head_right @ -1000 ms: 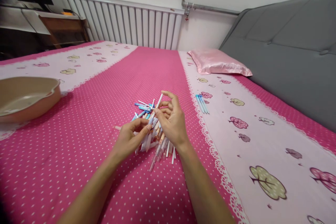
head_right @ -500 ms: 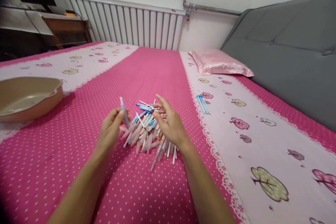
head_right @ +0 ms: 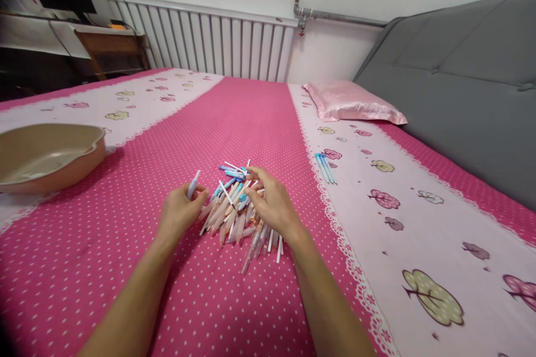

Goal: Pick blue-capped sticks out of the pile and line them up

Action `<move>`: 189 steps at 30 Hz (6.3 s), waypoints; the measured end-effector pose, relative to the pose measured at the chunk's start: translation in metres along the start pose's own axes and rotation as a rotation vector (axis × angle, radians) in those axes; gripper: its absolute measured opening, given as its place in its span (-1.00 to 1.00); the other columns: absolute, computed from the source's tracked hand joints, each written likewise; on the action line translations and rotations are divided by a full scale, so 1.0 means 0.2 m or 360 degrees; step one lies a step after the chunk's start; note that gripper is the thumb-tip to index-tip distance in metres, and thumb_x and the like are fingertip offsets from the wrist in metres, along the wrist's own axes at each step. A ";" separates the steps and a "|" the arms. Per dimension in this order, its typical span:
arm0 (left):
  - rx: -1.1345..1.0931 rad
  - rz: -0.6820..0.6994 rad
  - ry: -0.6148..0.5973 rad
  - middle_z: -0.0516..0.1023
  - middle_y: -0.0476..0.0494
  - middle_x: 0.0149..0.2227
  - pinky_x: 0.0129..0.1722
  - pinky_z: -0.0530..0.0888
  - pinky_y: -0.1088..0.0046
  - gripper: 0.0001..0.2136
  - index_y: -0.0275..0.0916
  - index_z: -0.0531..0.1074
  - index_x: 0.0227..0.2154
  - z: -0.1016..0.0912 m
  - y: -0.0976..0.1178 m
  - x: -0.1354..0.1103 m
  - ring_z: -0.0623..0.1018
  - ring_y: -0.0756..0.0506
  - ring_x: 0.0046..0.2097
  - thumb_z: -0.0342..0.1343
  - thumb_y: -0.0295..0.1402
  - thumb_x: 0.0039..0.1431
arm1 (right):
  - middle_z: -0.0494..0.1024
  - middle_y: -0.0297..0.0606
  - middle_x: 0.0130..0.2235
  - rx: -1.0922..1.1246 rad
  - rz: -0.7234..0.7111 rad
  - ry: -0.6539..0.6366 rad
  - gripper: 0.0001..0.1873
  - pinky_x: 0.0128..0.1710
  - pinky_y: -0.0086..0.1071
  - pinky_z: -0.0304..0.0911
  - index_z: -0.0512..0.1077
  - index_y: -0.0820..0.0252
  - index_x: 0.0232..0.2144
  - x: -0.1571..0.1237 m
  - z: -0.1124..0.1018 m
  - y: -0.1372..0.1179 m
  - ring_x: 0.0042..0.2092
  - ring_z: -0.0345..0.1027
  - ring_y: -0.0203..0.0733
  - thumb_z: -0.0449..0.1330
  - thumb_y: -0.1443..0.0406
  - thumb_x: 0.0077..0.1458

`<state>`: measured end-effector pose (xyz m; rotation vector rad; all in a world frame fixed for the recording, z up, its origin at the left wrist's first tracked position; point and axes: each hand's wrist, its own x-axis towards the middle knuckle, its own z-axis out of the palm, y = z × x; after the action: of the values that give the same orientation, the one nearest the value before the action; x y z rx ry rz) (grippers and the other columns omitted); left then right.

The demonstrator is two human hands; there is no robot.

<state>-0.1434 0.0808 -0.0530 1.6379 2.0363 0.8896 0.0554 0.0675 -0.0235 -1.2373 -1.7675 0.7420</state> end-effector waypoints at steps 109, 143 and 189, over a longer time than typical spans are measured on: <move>-0.0425 0.0799 -0.0620 0.47 -0.15 -0.33 -0.28 0.33 0.40 -0.71 -0.32 0.43 -0.25 0.01 0.18 -0.12 0.43 -0.10 -0.30 -0.13 -0.27 0.21 | 0.39 -0.41 -0.54 0.0841 0.0332 0.0168 -0.74 -0.58 -0.52 0.15 0.40 0.20 -0.37 0.00 0.04 0.00 -0.54 0.26 -0.38 0.19 0.11 -0.01; -0.1428 0.0270 -0.1188 0.31 0.01 -0.49 -0.51 0.20 0.56 -0.71 -0.28 0.35 -0.37 0.04 0.19 -0.16 0.25 0.08 -0.50 0.02 -0.11 0.10 | 0.44 -0.39 -0.54 0.1223 0.0474 -0.0136 -0.66 -0.61 -0.53 0.19 0.46 0.22 -0.30 -0.01 0.02 -0.03 -0.55 0.29 -0.38 0.32 0.15 -0.14; -0.1518 0.0156 -0.1376 0.50 -0.10 -0.47 -0.40 0.35 0.51 -0.72 -0.31 0.35 -0.38 -0.03 0.23 -0.18 0.43 0.04 -0.45 0.16 -0.16 0.03 | 0.45 -0.36 -0.50 0.1234 0.0524 -0.0303 -0.63 -0.71 -0.49 0.22 0.39 0.24 -0.32 -0.03 -0.01 -0.01 -0.62 0.32 -0.35 0.31 0.12 -0.12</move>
<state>-0.1042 0.0512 -0.0204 1.2125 0.7498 0.7802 0.0574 0.0608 -0.0229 -0.9292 -1.2061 1.5943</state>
